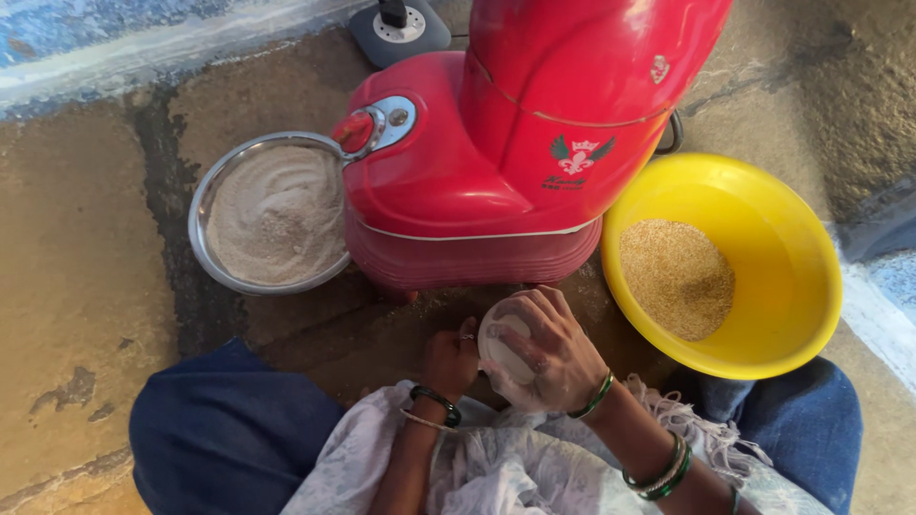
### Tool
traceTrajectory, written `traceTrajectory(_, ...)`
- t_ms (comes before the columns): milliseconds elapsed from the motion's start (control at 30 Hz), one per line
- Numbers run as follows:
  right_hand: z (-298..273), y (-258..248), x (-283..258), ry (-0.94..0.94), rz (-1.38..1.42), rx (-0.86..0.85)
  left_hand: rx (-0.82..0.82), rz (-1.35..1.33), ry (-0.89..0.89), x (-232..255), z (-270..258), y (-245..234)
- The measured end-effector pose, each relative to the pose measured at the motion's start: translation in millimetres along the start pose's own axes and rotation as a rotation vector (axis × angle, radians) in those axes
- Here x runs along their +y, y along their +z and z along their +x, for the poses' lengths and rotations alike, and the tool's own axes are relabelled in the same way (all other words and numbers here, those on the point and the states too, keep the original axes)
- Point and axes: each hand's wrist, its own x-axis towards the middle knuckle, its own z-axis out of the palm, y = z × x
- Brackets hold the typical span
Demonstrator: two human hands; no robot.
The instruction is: The person operates a red electric blender to grind grains. They repeatedly add grains from a yellow bowl into the blender jar, secure the lid, run the blender, then remove the lid and scrape the ground powder into a metal bowl. The process is repeated multiple times.
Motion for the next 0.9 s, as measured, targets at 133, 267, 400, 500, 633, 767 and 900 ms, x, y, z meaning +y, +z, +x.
traceTrajectory(133,-4,-5,17,-0.116,0.110,-0.006,0.057,0.036,0.057,1,4,-1)
traceTrajectory(267,-17,-4,32,0.001,0.369,0.106,0.080,0.093,-0.034,2,4,0)
traceTrajectory(400,-48,4,43,0.464,0.430,0.402,0.103,0.081,-0.009,3,1,-1)
traceTrajectory(500,-82,-13,72,0.514,0.997,0.824,0.112,0.124,0.008,4,1,-2)
traceTrajectory(633,-130,-65,156,0.611,1.226,1.177,0.103,0.106,0.018,4,1,-1)
traceTrajectory(767,-163,-85,234,1.004,1.430,1.127,0.112,0.108,0.009,10,0,-3)
traceTrajectory(900,-165,-87,249,1.552,0.816,1.004,0.117,0.093,0.092,26,-4,-6)
